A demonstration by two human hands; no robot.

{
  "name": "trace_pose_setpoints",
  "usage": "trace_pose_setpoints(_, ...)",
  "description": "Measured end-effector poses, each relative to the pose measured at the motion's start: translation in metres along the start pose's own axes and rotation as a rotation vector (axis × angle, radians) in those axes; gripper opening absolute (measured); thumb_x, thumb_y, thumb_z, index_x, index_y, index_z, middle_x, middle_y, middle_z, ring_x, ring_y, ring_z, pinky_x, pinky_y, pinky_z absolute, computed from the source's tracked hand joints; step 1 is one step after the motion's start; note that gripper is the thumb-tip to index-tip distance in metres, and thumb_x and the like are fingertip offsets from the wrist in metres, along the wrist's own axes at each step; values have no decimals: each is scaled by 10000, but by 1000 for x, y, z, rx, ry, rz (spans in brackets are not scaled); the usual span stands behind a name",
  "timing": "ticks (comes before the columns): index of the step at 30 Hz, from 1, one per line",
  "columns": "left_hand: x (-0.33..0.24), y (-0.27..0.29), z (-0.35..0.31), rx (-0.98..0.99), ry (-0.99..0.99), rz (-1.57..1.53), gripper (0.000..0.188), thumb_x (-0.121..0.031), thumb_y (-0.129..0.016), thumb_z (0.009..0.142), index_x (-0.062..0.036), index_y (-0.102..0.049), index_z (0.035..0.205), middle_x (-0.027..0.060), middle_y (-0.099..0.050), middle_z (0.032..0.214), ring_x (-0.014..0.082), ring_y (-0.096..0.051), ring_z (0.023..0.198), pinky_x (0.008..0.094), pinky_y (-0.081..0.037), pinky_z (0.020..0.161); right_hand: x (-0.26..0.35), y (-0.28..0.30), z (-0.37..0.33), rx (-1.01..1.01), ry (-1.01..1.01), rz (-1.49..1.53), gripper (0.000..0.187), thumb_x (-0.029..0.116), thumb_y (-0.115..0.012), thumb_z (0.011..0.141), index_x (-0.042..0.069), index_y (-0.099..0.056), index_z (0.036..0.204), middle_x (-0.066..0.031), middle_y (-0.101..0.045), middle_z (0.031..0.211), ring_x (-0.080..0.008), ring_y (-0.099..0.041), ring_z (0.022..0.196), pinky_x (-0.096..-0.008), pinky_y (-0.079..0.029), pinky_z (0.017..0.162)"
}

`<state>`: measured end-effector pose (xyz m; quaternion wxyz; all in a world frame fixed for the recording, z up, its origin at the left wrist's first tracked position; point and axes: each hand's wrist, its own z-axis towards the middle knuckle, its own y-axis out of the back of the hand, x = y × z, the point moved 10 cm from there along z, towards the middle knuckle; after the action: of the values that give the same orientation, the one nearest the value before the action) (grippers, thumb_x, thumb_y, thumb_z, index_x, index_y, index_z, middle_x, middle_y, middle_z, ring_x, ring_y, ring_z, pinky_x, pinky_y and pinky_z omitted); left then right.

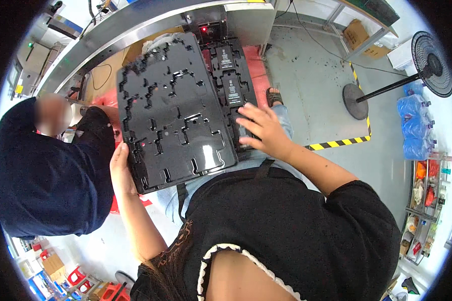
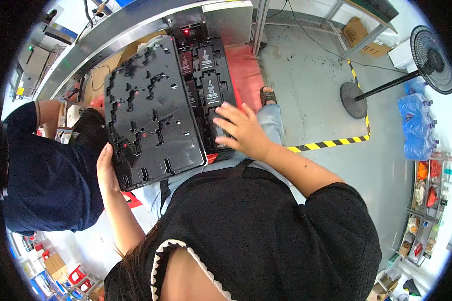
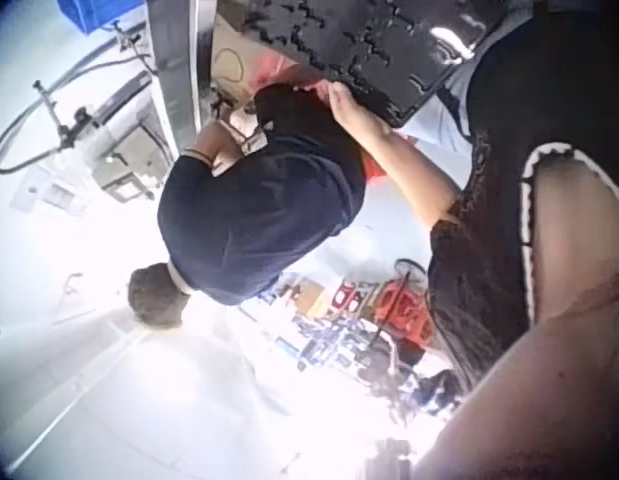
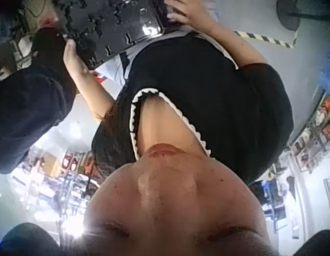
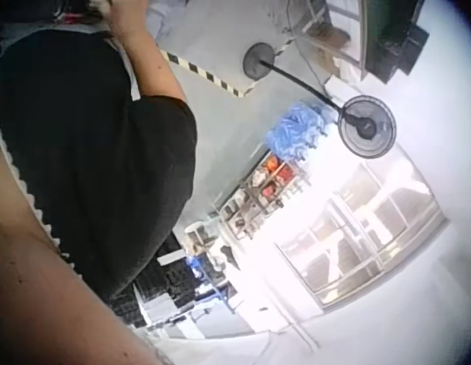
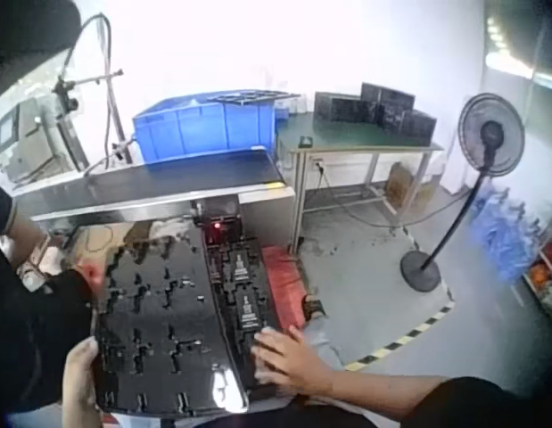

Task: The person sits on a low stool and repeatedly places a black plastic tray containing small electronic components into a machine. They then remove the tray, flip it over, and repeat the process. The task involves handling the tray and components by hand in a repetitive cycle.

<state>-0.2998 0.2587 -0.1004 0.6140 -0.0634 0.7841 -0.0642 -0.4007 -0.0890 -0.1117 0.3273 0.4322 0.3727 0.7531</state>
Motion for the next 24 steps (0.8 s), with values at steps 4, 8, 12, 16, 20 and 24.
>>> trace_pose_setpoints(4,20,-4,7,64,45,-27,327,-183,-527,1003,34,-606,1234,92,-692,1113,170,-668,959,299,-509,874,-7,7,-3,-130,-137,-100,442,309,-735,827,125,-643,1218,-98,-496,1428,-319,-411,1373,-570,-294,1092)
trace_pose_setpoints(8,32,1,16,95,47,12,352,-183,-516,1006,46,-585,1265,96,-686,1136,165,-657,984,296,-496,898,5,13,-5,-175,-105,-43,408,304,-715,844,105,-645,1193,-149,-502,1381,-357,-450,1307,-548,-356,1047)
trace_pose_setpoints(12,39,-15,35,47,-75,419,394,-208,-518,999,27,-562,1312,158,-648,1212,240,-600,1133,361,-431,1016,-16,37,-6,-288,-258,143,386,262,-683,885,44,-629,1198,-207,-512,1332,-365,-492,1231,-466,-387,1033)
trace_pose_setpoints(16,59,-85,30,86,-478,1004,472,-227,-472,1009,18,-453,1412,251,-490,1395,357,-442,1326,423,-312,1132,-71,17,-15,-381,-509,365,461,277,-632,937,-11,-551,1288,-248,-524,1301,-381,-504,1214,-436,-365,1058)
trace_pose_setpoints(20,71,-102,39,130,-293,712,467,-133,-429,1004,32,-405,1440,261,-474,1424,359,-429,1358,381,-304,1137,-83,-28,7,-125,-575,599,628,288,-548,970,-40,-338,1463,-274,-498,1337,-402,-458,1272,-433,-324,1104)
trace_pose_setpoints(24,67,-99,41,128,-284,701,466,-117,-434,996,54,-404,1429,279,-511,1381,368,-472,1322,383,-338,1114,-84,-37,-2,-298,-655,702,559,216,-569,960,-6,-387,1440,-215,-529,1314,-321,-466,1265,-398,-344,1085)
